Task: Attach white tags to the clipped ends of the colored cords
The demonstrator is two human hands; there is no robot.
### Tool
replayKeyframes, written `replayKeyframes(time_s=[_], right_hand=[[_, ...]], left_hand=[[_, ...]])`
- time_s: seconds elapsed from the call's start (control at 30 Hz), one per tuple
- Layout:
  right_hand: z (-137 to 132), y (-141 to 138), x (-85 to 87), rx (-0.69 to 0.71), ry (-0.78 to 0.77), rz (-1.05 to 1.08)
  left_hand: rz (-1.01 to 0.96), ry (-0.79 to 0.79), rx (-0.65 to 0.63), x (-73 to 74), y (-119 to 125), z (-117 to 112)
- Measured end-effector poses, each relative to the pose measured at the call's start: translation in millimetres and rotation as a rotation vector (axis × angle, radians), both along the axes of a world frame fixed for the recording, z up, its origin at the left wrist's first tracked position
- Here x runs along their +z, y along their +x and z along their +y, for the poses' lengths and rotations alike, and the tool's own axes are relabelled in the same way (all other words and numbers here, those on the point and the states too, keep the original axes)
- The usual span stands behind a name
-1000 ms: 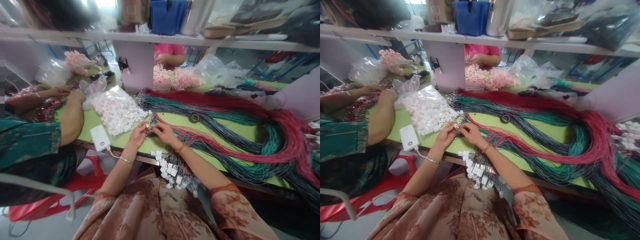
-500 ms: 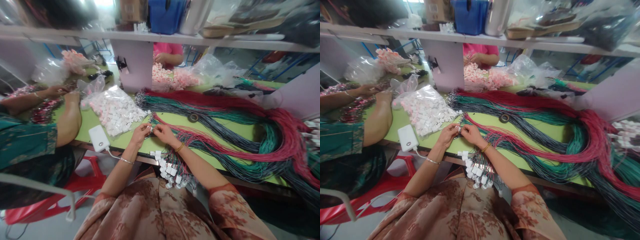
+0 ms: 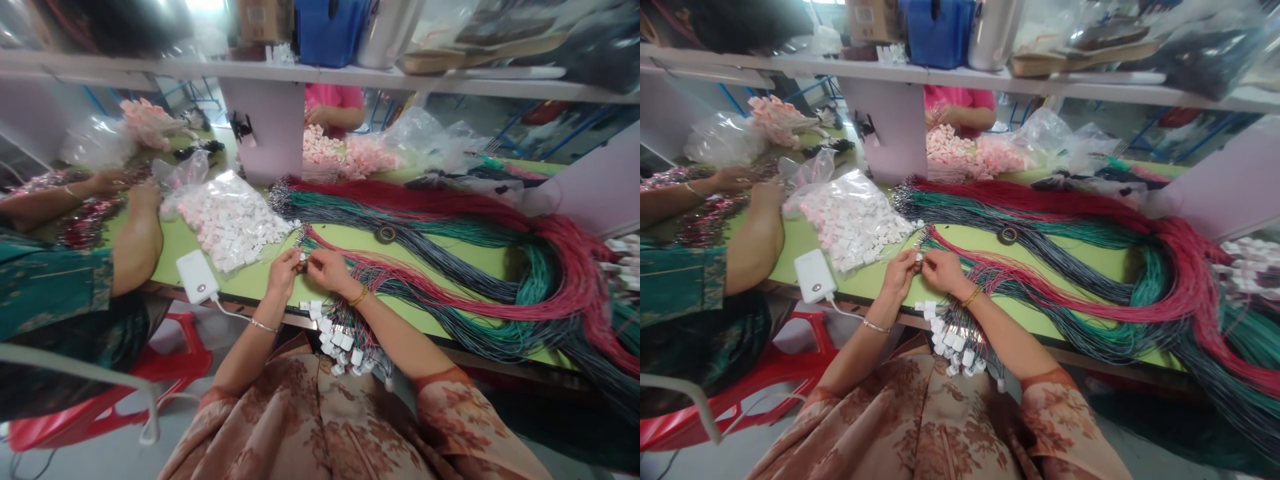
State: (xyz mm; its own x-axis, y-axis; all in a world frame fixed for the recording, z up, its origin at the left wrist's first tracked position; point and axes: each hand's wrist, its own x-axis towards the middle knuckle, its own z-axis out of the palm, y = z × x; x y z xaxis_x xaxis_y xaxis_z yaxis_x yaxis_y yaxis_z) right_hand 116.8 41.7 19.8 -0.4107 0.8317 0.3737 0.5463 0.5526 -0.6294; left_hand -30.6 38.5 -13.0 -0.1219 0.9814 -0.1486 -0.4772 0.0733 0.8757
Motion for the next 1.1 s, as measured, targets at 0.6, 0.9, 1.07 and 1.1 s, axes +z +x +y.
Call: replayKeyframes(time_s=[0.6, 0.9, 1.07, 1.1], right_hand=[[1.8, 5.9, 3.4, 0.11, 0.05, 0.099], [8.7, 4.4, -5.9, 0.056, -0.14, 0.183], [7.2, 2.4, -0.4, 0.073, -0.048, 0.102], [6.0, 1.3, -0.6, 0.069, -0.025, 0.08]], left_hand=[[-0.058, 0.091, -0.078, 7.9, -2.9, -2.1], [0.084, 0.098, 0.02, 3.7, 2.7, -2.8], [0.047, 0.089, 0.02, 0.9, 1.9, -3.3], [0.044, 0.097, 0.022, 1.0, 1.4, -3.5]])
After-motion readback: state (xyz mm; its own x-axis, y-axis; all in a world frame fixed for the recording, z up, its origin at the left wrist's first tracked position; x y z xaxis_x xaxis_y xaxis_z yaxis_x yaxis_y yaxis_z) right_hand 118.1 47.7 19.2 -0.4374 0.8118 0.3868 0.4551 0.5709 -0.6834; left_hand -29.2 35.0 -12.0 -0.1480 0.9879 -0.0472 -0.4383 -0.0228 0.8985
